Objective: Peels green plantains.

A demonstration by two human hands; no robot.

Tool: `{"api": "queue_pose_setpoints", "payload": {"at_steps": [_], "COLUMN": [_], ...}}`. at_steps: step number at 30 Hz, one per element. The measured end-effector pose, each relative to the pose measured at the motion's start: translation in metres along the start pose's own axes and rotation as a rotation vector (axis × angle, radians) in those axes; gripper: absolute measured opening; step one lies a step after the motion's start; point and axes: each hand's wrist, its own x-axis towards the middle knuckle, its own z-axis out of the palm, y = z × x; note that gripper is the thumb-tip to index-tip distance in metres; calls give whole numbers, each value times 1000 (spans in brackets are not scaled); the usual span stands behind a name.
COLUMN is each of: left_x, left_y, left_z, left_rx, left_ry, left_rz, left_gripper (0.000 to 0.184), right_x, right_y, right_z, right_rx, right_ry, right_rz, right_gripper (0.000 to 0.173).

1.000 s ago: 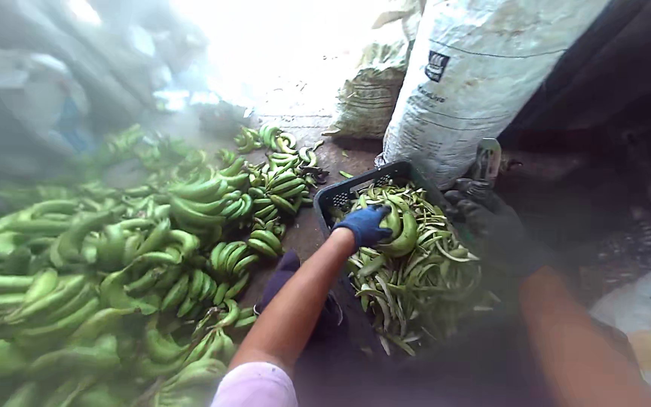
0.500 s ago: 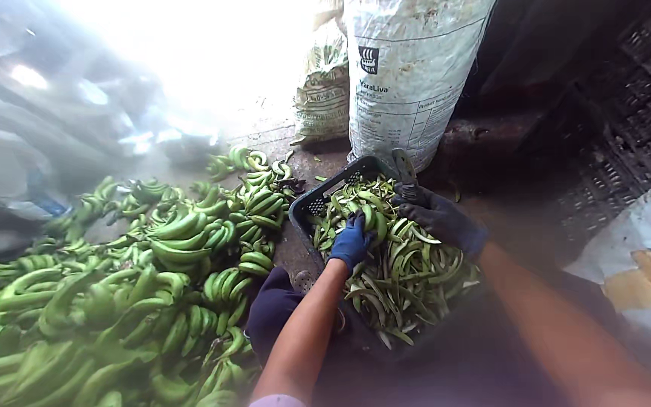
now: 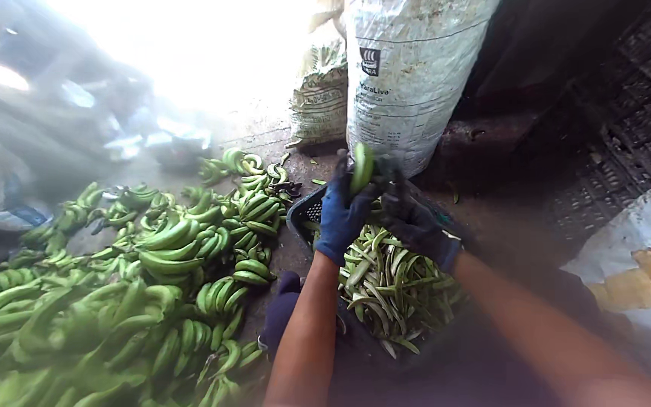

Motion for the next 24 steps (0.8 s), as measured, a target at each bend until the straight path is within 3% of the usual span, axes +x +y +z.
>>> {"api": "queue_pose_setpoints", "payload": {"at_steps": [2, 3, 5, 8, 10, 13, 17, 21, 24], "left_x": [13, 21, 35, 45, 34, 8, -10, -19, -17], "left_y": [-3, -4, -9, -20, -11, 15, 17, -2, -1], "left_z": [11, 14, 10, -7, -5, 13, 45, 47, 30], "left_rx": [-259, -423, -852, -1318, -1218, -989, -524, 93, 144], "left_ry": [113, 166, 200, -19, -128, -321, -496, -389, -241], "left_rz": [-9, -13, -3, 3, -5, -134, -359, -306, -297], "left_gripper": [72, 62, 31, 48, 45, 41, 51, 53, 54], "right_x": [-2, -4, -12, -12, -7, 11, 22, 8, -1], "right_y": [8, 16, 28, 34, 32, 25, -1, -11, -23], "right_z": [4, 4, 2, -6, -20, -51, -60, -46, -40], "right_rx": [-92, -188, -261, -132, -2, 384, 402, 110, 11], "right_ry": [-20, -34, -96, -141, 1, 150, 312, 90, -10], "right_rz": [-100, -105, 131, 510, 456, 195, 157, 205, 262], "right_gripper": [44, 45, 44, 49, 46, 41, 24, 37, 44]}}
